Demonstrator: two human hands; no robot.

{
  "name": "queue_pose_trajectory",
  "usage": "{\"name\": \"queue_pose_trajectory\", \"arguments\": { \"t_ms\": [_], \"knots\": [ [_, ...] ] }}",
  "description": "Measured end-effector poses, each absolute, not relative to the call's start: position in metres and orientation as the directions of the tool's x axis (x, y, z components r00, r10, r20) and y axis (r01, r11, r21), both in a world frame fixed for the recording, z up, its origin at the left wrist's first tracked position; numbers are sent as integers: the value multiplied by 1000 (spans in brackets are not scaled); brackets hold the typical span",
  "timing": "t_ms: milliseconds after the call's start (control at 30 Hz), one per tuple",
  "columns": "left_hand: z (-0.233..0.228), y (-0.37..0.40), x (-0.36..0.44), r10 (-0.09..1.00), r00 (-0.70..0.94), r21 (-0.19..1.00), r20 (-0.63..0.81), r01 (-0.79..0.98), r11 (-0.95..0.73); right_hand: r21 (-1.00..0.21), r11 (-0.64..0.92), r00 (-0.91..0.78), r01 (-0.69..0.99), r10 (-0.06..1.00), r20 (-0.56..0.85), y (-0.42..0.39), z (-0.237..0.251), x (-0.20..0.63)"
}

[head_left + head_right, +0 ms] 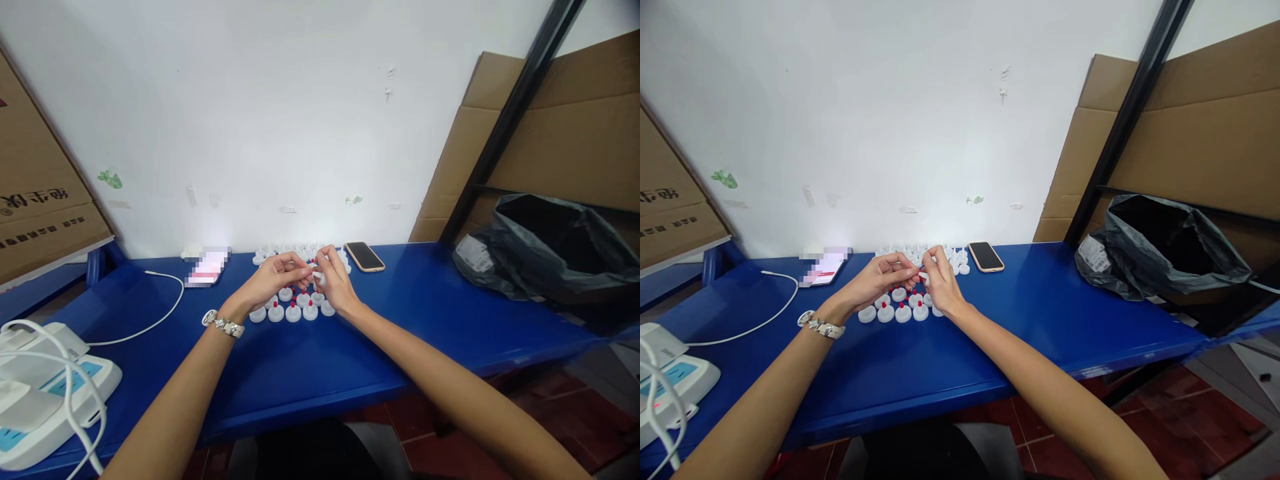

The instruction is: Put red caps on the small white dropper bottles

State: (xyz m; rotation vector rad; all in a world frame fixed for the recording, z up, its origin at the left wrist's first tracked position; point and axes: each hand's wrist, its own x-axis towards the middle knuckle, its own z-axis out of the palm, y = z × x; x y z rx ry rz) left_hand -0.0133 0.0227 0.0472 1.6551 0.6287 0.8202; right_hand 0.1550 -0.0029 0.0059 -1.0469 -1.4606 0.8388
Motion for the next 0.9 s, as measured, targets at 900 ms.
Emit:
{"name": "queue_pose_trajectory", "arguments": {
  "t_ms": [900],
  "knots": [
    [31,42,-2,866,345,918,363,26,-395,-797,432,14,423,876,482,28,26,204]
  ]
}}
